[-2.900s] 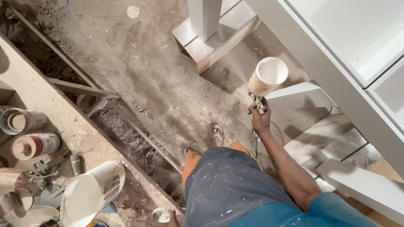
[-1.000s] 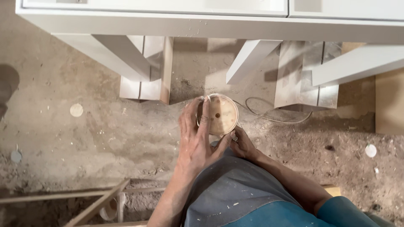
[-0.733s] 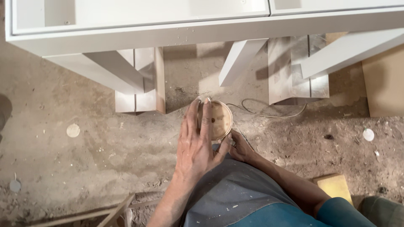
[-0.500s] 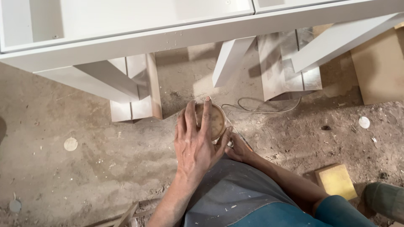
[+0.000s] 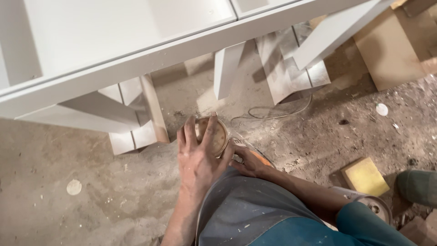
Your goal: The person pours white paint into a spray gun cup, secures the lid, and spray paints the legs and underside of a white cabinet. They repeatedly reload the spray gun with paint and continue applying a coat to the furniture.
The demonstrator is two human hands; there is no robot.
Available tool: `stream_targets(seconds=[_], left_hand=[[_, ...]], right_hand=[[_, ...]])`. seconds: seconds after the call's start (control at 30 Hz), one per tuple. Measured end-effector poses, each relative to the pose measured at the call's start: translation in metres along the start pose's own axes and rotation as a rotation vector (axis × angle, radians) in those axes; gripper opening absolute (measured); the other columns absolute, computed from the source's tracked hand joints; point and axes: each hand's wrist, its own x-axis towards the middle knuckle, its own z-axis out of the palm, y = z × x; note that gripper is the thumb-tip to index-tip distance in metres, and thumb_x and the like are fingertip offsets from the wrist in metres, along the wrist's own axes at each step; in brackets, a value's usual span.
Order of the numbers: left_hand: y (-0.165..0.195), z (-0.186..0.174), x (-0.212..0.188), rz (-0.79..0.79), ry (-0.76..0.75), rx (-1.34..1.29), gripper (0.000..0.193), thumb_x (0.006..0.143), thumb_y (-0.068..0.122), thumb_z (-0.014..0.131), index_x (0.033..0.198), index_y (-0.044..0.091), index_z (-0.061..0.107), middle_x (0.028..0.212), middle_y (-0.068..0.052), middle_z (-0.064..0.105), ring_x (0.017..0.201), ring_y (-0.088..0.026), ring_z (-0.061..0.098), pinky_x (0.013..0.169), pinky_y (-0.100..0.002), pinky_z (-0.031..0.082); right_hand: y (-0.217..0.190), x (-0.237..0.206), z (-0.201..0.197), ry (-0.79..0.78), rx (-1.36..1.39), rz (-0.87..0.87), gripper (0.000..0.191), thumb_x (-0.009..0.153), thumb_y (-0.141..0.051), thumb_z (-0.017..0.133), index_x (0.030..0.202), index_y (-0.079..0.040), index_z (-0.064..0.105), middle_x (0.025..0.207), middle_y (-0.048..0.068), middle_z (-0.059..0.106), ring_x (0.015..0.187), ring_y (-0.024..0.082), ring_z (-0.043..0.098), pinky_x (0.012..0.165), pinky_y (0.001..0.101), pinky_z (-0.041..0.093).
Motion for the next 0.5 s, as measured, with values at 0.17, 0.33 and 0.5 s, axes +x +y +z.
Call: stream_targets(seconds=[0.17,0.33,0.5], left_hand=[[-0.007,-0.012,0.010,0.082,-0.080,-0.192,0.070,0.077,0.040,0.078,0.139,0.008,0.067,0.132,-0.028,0.056,0.114,-0.043,0.059,0.090,-0.055,0.058],[-0.005,0.004,0.006,0.099,0.007,-0.094,0.068,0.083,0.045,0.077,0.139,0.008,0.065,0.130,-0.029,0.059,0.112,-0.041,0.060,0.082,-0.051,0.062],[0.004,0.016,0.000,0.002,-0.006,-0.028,0.070,0.084,0.047,0.078,0.138,0.006,0.065,0.125,-0.032,0.057,0.110,-0.045,0.059,0.072,-0.051,0.061]], right_hand=[[0.001,-0.008,0.000,0.064,-0.044,0.094,0.048,0.092,-0.016,0.065,0.137,0.000,0.056,0.130,0.019,0.066,0.123,0.032,0.063,0.106,0.0436,0.050],[-0.007,-0.013,0.002,0.087,0.107,0.115,0.047,0.090,-0.006,0.064,0.136,0.001,0.057,0.132,0.018,0.066,0.126,0.031,0.062,0.110,0.0420,0.048],[-0.001,-0.014,0.004,0.116,0.045,0.139,0.042,0.094,-0.006,0.064,0.135,-0.001,0.062,0.133,0.016,0.068,0.126,0.030,0.064,0.111,0.0413,0.049]])
